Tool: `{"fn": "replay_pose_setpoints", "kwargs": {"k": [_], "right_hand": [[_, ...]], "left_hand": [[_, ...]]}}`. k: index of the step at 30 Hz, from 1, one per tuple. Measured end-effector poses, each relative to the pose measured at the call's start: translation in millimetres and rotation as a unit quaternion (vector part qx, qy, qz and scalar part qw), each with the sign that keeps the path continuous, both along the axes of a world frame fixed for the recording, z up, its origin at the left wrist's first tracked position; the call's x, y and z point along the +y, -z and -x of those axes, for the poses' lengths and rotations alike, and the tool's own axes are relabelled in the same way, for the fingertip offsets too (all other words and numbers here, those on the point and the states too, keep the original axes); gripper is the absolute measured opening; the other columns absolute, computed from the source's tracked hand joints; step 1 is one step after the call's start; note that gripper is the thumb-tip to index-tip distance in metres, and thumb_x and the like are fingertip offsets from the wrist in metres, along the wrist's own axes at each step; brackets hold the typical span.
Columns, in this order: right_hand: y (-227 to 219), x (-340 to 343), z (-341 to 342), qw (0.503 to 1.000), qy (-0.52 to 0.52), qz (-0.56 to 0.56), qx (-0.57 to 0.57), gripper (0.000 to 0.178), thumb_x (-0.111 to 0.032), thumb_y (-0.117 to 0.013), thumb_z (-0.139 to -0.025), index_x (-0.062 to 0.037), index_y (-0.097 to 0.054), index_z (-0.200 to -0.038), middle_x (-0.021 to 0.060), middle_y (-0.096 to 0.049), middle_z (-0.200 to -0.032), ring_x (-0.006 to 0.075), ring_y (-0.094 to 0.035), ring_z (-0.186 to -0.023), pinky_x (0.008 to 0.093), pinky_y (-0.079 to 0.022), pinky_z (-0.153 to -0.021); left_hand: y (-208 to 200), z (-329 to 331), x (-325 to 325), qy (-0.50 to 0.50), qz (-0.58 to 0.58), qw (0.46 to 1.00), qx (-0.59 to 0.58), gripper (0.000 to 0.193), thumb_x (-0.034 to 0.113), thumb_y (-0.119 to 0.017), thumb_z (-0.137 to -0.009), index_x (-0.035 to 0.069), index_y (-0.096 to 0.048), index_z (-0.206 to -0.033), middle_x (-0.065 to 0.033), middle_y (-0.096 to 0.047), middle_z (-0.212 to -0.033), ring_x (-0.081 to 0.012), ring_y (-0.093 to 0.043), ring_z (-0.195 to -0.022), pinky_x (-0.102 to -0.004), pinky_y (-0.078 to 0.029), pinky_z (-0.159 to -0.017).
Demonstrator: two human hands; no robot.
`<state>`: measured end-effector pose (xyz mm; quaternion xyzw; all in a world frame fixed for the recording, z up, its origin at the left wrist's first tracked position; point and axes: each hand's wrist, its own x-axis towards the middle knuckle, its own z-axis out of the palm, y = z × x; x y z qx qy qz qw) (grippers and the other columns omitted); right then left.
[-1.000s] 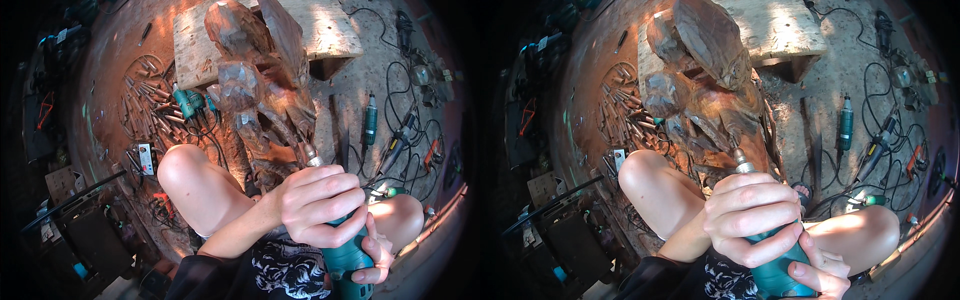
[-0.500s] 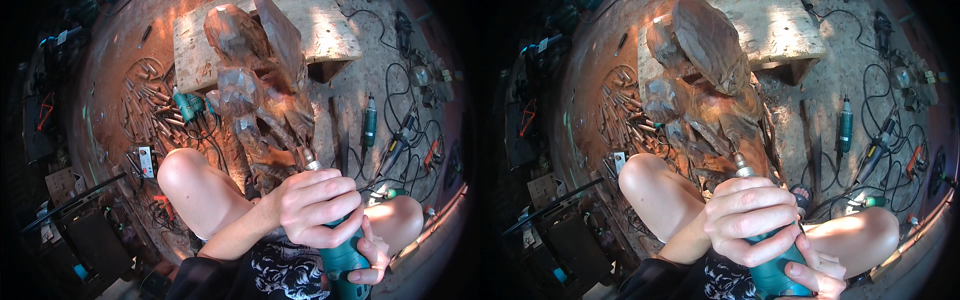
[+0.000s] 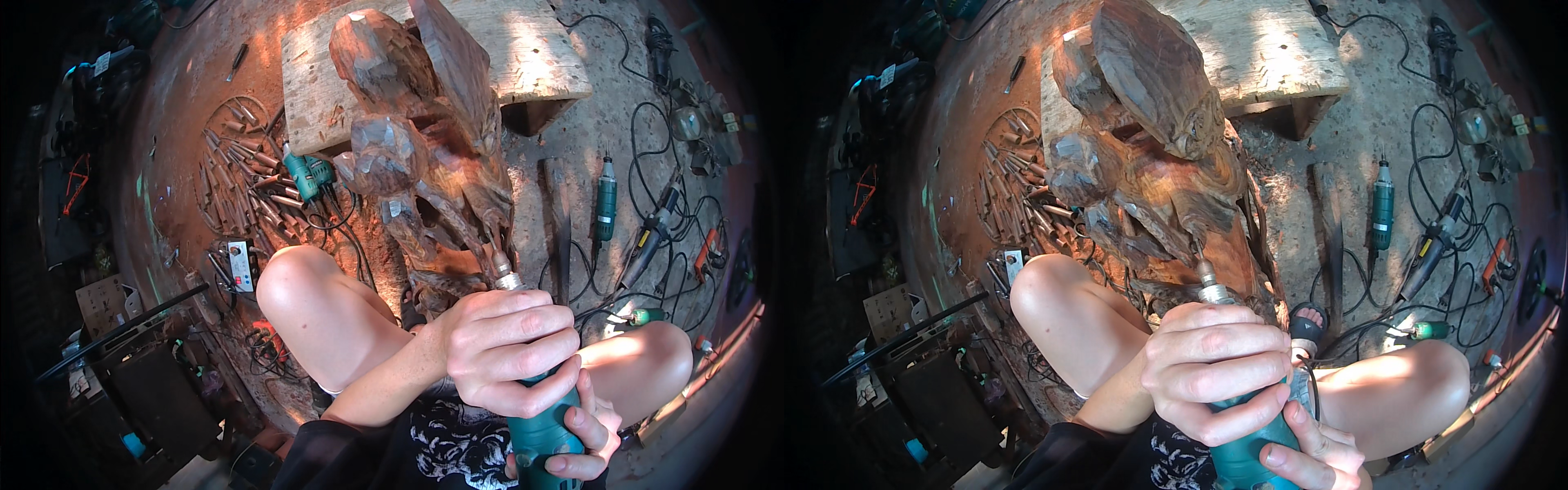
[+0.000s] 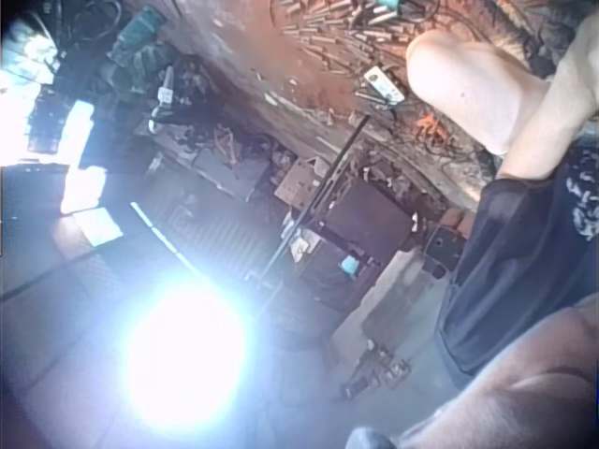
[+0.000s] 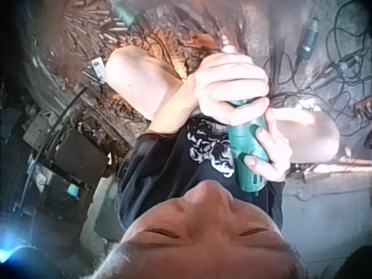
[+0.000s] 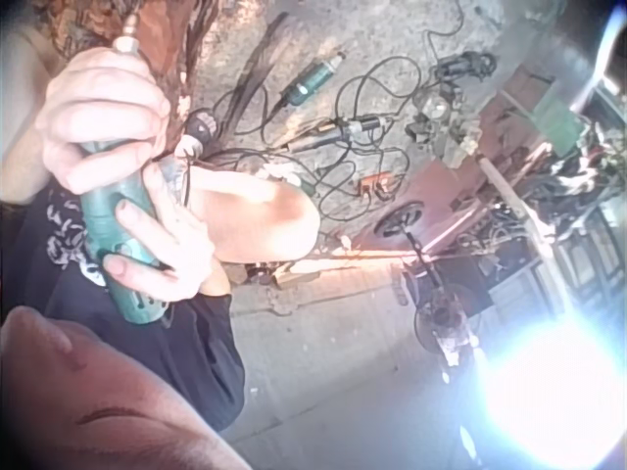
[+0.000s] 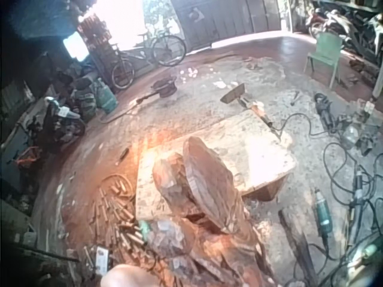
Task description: The person uses a green rotary tool to carve and smooth a large wooden sculpture. They hold the tool with both hands and work on different sections of the piece, occasionally adjusting their grip and position.
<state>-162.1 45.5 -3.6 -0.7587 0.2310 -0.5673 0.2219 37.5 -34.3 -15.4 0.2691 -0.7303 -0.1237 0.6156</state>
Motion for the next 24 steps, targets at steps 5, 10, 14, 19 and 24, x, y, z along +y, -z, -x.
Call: {"fn": "replay_pose_setpoints", "kwargs": {"k": [5,10,14,19,24], "right_hand": [[3.4,2.4,2.7,1.0,0.001,0.005,0.003,0.063,-0.037,-0.09,-0.081,-0.0095,-0.058,-0.128,0.0244,-0.059,-0.138,0.0525,-0.076,-0.105,0.0489,-0.068,-0.096],[9.7,-2.3,5.3,0.997,0.002,0.071,0.03,0.063,-0.04,-0.088,-0.082,-0.01,-0.058,-0.129,0.0238,-0.059,-0.137,0.0498,-0.076,-0.101,0.0484,-0.067,-0.097],[2.9,5.2,11.9,1.0,-0.009,0.009,0.018,0.063,-0.044,-0.09,-0.081,-0.0163,-0.061,-0.13,0.0307,-0.063,-0.132,0.0482,-0.076,-0.096,0.0514,-0.066,-0.093],[-34.8,68.3,24.9,0.97,-0.001,-0.24,0.035,0.088,-0.042,-0.106,-0.066,-0.0362,-0.057,-0.138,0.0428,-0.063,-0.138,0.05,-0.075,-0.107,0.0523,-0.065,-0.091],[-13.2,58.7,14.8,0.981,-0.036,-0.183,0.056,0.076,-0.036,-0.102,-0.07,-0.026,-0.061,-0.133,0.0376,-0.065,-0.138,0.0485,-0.074,-0.108,0.0518,-0.064,-0.092]], "left_hand": [[0.5,4.1,-3.0,-0.007,0.021,1.0,0.011,0.018,0.008,-0.08,-0.08,0.004,-0.072,-0.096,-0.0133,-0.071,-0.097,-0.0286,-0.073,-0.084,-0.0388,-0.063,-0.072],[3.2,4.7,-3.4,-0.006,0.024,1.0,0.003,0.017,0.008,-0.081,-0.081,0.004,-0.071,-0.095,-0.0132,-0.072,-0.095,-0.0281,-0.074,-0.083,-0.0386,-0.063,-0.071],[-16.5,-5.3,0.5,0.013,0.039,0.997,-0.059,0.012,0.006,-0.08,-0.085,0.005,-0.074,-0.095,-0.0105,-0.074,-0.091,-0.0267,-0.076,-0.082,-0.0323,-0.061,-0.071],[-30.5,-7.7,4.3,0.109,0.023,0.983,-0.144,0.012,0.012,-0.079,-0.086,0.005,-0.071,-0.09,-0.0096,-0.071,-0.088,-0.0249,-0.073,-0.081,-0.0329,-0.059,-0.069],[-22.9,-18.7,-5.0,0.163,0.028,0.969,-0.183,0.017,0.016,-0.077,-0.084,0.003,-0.069,-0.091,-0.0105,-0.067,-0.09,-0.0246,-0.068,-0.079,-0.0332,-0.056,-0.069]]}}
